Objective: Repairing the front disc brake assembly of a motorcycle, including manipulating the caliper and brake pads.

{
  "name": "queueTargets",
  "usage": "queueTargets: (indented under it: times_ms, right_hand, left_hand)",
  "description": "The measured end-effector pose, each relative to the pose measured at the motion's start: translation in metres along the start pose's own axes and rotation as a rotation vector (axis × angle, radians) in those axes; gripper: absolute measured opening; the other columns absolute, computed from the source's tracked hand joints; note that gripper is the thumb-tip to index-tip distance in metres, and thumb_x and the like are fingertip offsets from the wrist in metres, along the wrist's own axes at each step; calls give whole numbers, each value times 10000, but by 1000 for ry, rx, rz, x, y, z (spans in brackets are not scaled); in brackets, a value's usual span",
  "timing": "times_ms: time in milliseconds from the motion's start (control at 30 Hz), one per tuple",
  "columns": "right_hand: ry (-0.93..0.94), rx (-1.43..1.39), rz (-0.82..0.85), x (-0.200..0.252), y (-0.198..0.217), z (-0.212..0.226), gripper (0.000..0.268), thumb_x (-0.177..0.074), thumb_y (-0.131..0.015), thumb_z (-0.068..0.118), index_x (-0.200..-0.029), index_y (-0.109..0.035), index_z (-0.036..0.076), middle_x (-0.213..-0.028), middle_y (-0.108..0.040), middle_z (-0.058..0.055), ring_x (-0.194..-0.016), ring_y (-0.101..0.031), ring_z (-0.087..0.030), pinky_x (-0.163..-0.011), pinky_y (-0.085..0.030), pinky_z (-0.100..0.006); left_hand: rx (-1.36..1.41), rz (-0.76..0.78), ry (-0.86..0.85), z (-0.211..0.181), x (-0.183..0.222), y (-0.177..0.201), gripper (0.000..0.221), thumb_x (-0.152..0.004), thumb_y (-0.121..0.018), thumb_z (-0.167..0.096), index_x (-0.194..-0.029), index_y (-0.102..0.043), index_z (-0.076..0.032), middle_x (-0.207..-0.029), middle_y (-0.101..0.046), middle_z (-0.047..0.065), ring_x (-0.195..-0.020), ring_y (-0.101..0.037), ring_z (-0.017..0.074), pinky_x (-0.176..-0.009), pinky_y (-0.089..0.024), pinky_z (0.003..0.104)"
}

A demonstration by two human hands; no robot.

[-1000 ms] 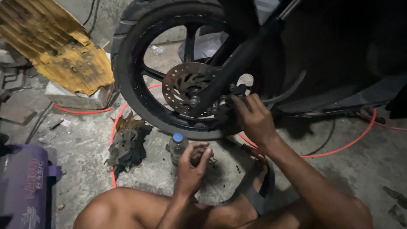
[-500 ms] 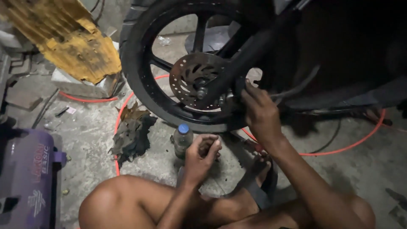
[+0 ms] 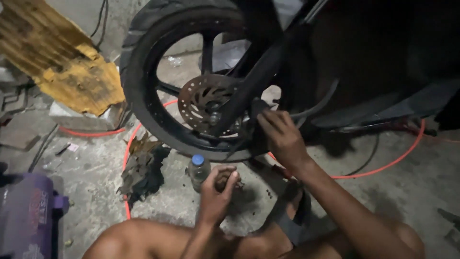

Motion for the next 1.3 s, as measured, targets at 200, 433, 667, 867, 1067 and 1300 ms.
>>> queueTargets:
  times_ms: [200, 433, 667, 867, 1067, 1300]
  right_hand:
    - [121, 74, 20, -28, 18, 7, 352, -802, -670, -68, -1151, -695, -32, -1139, -691, -136, -902, -622, -297, -836, -532, -370]
    - [4, 77, 60, -32, 16, 19, 285, -858, -682, 11, -1142, -672, -5, -1199, -636, -152, -1014, -616, -320, -872, -523, -385]
    - [-92, -265, 49, -18, 34, 49, 224, -800, -707, -33, -1021, -685, 4, -923, -664, -104, -797, -601, -265, -730, -512, -352]
    - [-937, -541, 321, 87, -8, 67, 298, -820, -752, 110, -1114, -781, 72, -915, -806, -7, -756, -723, -115, -711, -567, -249]
    - [-1596, -791, -61, 168, -38, 44, 221, -918, -716, 113, -1028, -810, -54, -943, -733, -97, -819, -611, -173, -765, -475, -288]
    - [-1741, -667, -74, 200, -87, -3, 372, -903, -685, 418, -1191, -742, 190, -1124, -743, -30, -1040, -667, -243, -945, -465, -369]
  left_hand:
    - [-26, -25, -15, -2, -1, 2, 193, -930, -702, -77, -1097, -711, 19, -891, -756, 81, -783, -710, 138, -723, -567, 260]
    - [50, -44, 47, 4, -1, 4, 168, -929, -697, -40, -1081, -713, 28, -853, -751, 96, -757, -706, 155, -695, -573, 276]
    - [40, 3, 167, 6, 1, 0, 245, -980, -627, -133, -1169, -734, -18, -937, -754, 75, -796, -680, 148, -728, -562, 283]
    - [-36, 283, 44, 5, 20, -27, 328, -989, -590, -171, -1282, -678, -53, -1193, -735, 35, -1037, -651, 121, -933, -506, 250]
    - [-399, 264, 74, 45, 26, -27, 132, -949, -696, -188, -932, -728, -62, -617, -637, 46, -515, -494, 147, -520, -448, 322]
    - [-393, 80, 150, 47, 19, -21, 231, -951, -696, -231, -1003, -728, -9, -740, -721, 159, -665, -669, 281, -546, -542, 387]
Point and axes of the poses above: each hand's wrist, its own x-axis away from the middle knuckle, its own y-axis out of the back of the hand, z = x × y, the point moved 2 cm from there along -x, towards the middle knuckle
